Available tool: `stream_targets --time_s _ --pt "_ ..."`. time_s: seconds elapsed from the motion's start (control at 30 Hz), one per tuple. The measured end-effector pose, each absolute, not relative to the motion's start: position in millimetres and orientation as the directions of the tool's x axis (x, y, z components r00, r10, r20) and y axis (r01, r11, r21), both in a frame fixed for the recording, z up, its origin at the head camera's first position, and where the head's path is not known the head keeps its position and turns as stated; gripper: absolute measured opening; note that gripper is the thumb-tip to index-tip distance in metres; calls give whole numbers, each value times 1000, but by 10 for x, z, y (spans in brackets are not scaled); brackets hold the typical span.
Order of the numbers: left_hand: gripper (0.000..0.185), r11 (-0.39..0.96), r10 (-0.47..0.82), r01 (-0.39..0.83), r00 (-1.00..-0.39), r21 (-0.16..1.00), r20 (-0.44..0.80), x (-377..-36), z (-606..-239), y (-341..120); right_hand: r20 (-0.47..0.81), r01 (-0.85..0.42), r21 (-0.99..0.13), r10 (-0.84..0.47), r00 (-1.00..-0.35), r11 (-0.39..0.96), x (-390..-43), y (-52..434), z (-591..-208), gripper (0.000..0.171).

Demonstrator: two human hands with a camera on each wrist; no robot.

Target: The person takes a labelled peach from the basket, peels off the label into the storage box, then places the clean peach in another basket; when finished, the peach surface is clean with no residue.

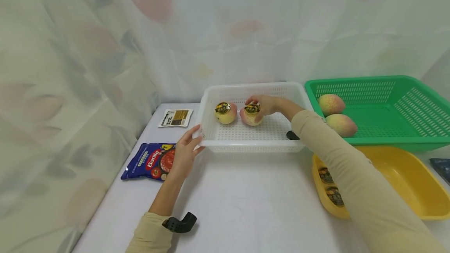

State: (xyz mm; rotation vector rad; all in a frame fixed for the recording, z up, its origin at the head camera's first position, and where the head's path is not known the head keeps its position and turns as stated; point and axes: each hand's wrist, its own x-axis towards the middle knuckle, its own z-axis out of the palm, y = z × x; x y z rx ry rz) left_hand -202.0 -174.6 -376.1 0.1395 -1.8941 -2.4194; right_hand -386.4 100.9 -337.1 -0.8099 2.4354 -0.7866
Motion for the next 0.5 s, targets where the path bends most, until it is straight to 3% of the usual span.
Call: stream_targets --time_s 0.3,0.5 --pt "46 -240 -160 -25 -985 971 -65 -1984 -3730 -1691 -226 -380 -666 -658 -718 642 -3834 1099 -3326 71" --pt "46 -242 -163 -15 -985 970 -55 -1981 -3704 -1698 -172 -377 -726 -684 -709 574 -3773 1183 -3019 72"
